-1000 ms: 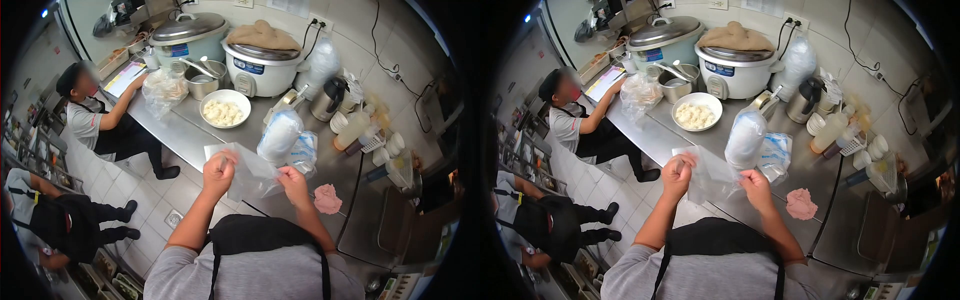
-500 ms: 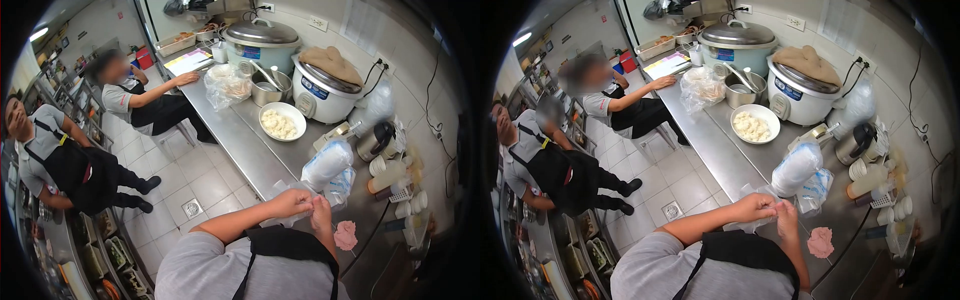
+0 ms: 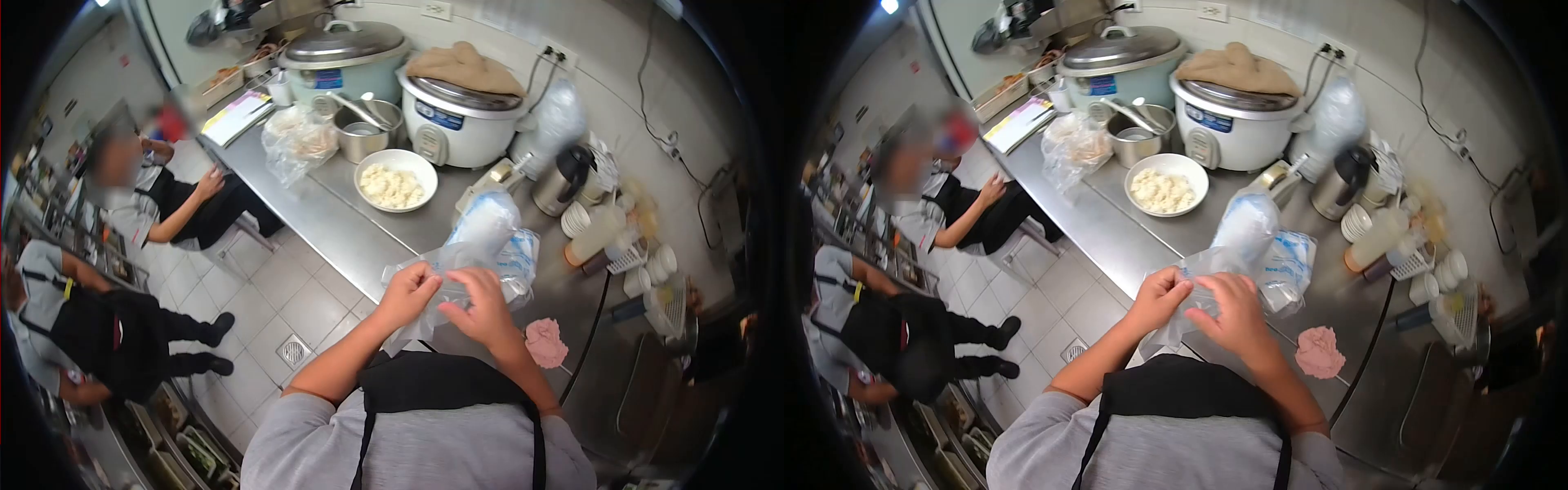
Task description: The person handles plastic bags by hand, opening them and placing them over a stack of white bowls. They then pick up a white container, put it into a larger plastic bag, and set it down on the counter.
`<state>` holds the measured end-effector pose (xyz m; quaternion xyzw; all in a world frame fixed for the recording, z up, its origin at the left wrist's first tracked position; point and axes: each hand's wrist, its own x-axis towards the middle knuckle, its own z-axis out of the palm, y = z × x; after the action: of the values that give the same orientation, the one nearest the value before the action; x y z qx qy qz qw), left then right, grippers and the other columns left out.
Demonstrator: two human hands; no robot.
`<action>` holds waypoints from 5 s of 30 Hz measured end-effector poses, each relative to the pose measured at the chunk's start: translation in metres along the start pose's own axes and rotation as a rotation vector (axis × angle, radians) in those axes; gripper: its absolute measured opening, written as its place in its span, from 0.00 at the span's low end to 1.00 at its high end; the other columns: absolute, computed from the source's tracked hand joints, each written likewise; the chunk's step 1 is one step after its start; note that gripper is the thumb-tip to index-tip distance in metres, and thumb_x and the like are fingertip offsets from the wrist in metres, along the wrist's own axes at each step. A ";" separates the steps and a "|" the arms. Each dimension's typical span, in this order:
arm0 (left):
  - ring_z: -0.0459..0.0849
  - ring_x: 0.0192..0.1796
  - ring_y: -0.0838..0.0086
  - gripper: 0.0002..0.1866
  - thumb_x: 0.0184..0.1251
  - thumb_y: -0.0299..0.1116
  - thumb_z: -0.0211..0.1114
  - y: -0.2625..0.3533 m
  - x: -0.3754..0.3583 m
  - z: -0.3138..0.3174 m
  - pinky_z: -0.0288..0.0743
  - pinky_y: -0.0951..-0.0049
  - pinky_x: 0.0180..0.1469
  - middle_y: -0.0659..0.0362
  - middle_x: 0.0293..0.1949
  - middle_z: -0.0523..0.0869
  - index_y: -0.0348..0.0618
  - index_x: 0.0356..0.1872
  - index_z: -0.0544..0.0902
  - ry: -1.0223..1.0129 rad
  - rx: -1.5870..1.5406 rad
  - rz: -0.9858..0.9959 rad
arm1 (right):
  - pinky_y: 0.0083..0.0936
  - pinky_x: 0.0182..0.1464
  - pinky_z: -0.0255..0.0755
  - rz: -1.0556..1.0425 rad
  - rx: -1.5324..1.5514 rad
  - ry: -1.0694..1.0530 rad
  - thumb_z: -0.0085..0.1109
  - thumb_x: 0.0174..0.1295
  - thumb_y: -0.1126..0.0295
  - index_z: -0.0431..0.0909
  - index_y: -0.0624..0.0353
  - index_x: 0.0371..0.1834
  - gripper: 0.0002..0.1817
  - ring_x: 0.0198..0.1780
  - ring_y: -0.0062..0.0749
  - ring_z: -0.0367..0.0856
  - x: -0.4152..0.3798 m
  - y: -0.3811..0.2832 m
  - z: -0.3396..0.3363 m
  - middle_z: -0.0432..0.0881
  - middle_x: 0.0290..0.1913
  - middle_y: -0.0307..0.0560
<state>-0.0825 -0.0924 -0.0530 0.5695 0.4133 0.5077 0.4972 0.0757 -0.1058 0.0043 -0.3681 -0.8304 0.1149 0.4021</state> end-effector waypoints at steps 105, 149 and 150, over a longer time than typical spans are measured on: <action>0.64 0.17 0.83 0.06 0.56 0.26 0.46 -0.131 0.085 0.022 0.55 0.83 0.18 0.66 0.15 0.66 0.44 0.22 0.71 -0.215 -0.102 -0.412 | 0.15 0.13 0.53 1.479 1.372 -0.025 0.46 0.56 0.62 0.71 0.51 0.29 0.08 0.16 0.14 0.65 -0.024 0.211 0.032 0.72 0.21 0.31; 0.71 0.18 0.70 0.16 0.44 0.27 0.63 0.004 0.035 0.037 0.63 0.73 0.18 0.60 0.18 0.70 0.45 0.38 0.73 -0.041 0.785 0.660 | 0.25 0.32 0.68 0.653 0.506 -0.121 0.56 0.47 0.63 0.74 0.62 0.33 0.14 0.30 0.33 0.75 -0.047 0.046 0.012 0.76 0.31 0.51; 0.71 0.18 0.69 0.17 0.43 0.27 0.64 0.005 0.033 0.037 0.62 0.72 0.18 0.60 0.18 0.69 0.46 0.38 0.72 -0.051 0.763 0.686 | 0.25 0.31 0.68 0.648 0.562 -0.159 0.55 0.48 0.64 0.75 0.62 0.32 0.13 0.28 0.32 0.75 -0.041 0.048 0.016 0.77 0.27 0.50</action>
<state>-0.0416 -0.0659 -0.0421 0.8254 0.3465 0.4403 0.0687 0.1051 -0.0995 -0.0531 -0.4759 -0.6369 0.4847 0.3645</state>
